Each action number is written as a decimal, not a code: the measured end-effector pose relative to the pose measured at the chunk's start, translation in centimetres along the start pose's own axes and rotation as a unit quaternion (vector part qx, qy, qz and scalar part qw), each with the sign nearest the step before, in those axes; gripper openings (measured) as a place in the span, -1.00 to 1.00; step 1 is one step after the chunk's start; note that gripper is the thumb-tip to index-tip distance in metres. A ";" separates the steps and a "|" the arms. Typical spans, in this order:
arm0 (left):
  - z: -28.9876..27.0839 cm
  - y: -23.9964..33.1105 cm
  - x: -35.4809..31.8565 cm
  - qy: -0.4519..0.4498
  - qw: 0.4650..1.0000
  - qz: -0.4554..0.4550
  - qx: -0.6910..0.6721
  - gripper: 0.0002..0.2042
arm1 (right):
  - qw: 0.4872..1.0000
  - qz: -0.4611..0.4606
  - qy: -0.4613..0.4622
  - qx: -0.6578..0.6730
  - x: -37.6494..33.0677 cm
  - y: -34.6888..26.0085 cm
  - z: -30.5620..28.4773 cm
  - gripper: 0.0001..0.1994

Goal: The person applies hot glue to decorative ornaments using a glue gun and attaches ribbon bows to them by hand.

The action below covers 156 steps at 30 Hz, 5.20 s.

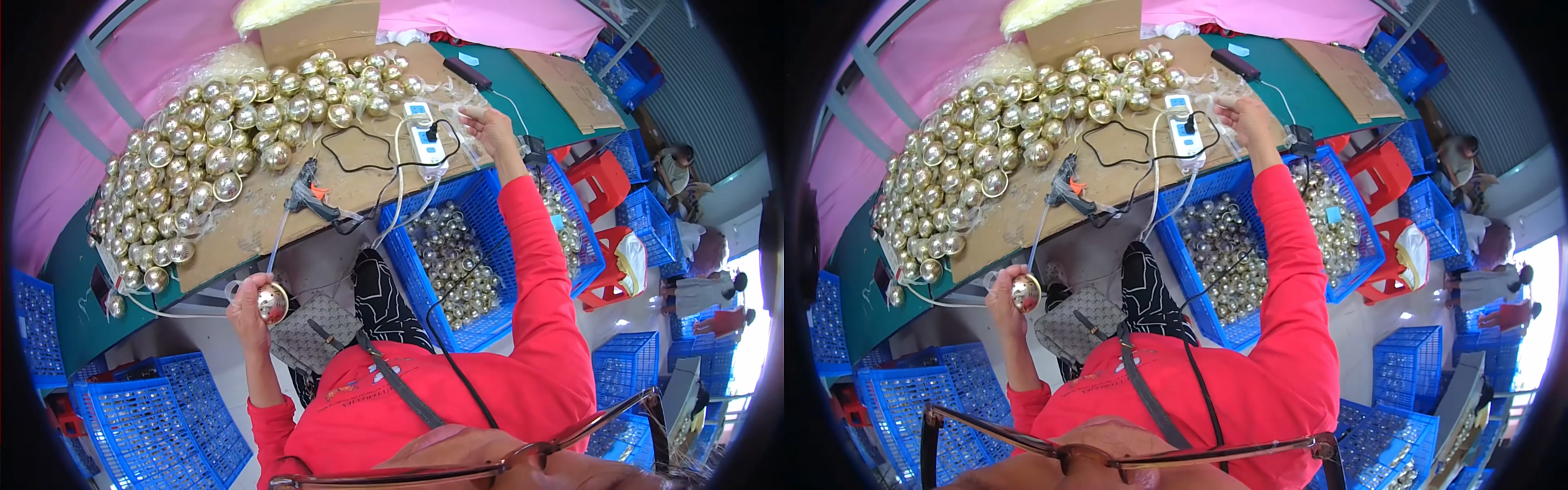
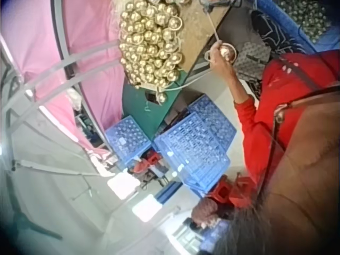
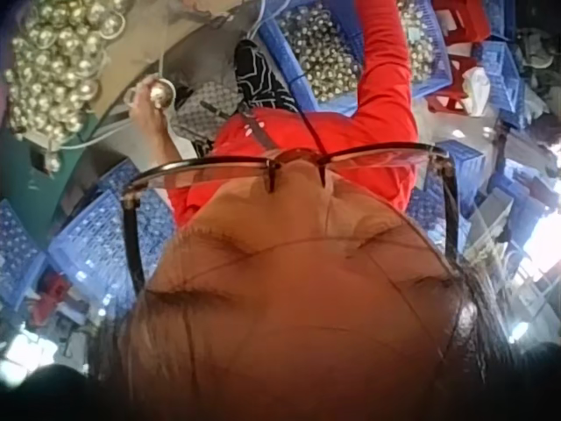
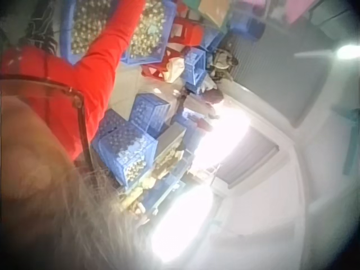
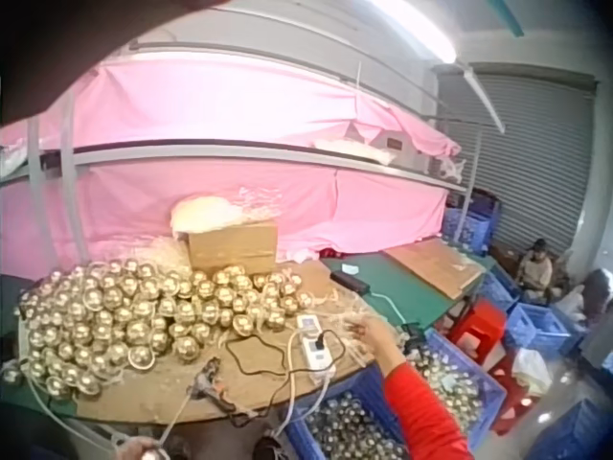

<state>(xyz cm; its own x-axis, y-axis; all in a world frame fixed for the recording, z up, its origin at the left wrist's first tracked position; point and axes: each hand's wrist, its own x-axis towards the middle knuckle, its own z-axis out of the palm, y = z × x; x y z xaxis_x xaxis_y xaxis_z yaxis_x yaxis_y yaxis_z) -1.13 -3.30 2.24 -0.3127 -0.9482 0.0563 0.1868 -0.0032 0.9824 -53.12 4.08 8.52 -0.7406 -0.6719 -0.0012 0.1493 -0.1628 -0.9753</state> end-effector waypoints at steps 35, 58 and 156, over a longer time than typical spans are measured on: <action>1.2 0.5 -2.2 -0.176 0.984 0.026 0.007 -0.71 | 0.962 -0.009 -0.272 -0.016 -22.5 9.5 17.8 -0.78; -1.9 2.4 -1.8 -0.374 0.920 -0.011 0.117 -0.74 | 0.806 0.197 -0.548 -0.110 -22.0 8.8 20.9 -0.88; -2.7 -1.9 -5.1 -0.191 0.971 -0.037 -0.138 -0.26 | 0.910 0.242 -0.332 0.048 -30.9 11.0 24.0 -0.50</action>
<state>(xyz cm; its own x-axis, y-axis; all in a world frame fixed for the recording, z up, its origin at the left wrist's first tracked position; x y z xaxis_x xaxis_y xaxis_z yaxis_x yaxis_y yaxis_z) 2.57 0.67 -0.42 -0.6469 -0.7557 0.1019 0.3773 -0.2011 0.9040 -12.94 5.72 3.15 -0.0184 -0.9653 -0.2605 0.4323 0.2273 -0.8726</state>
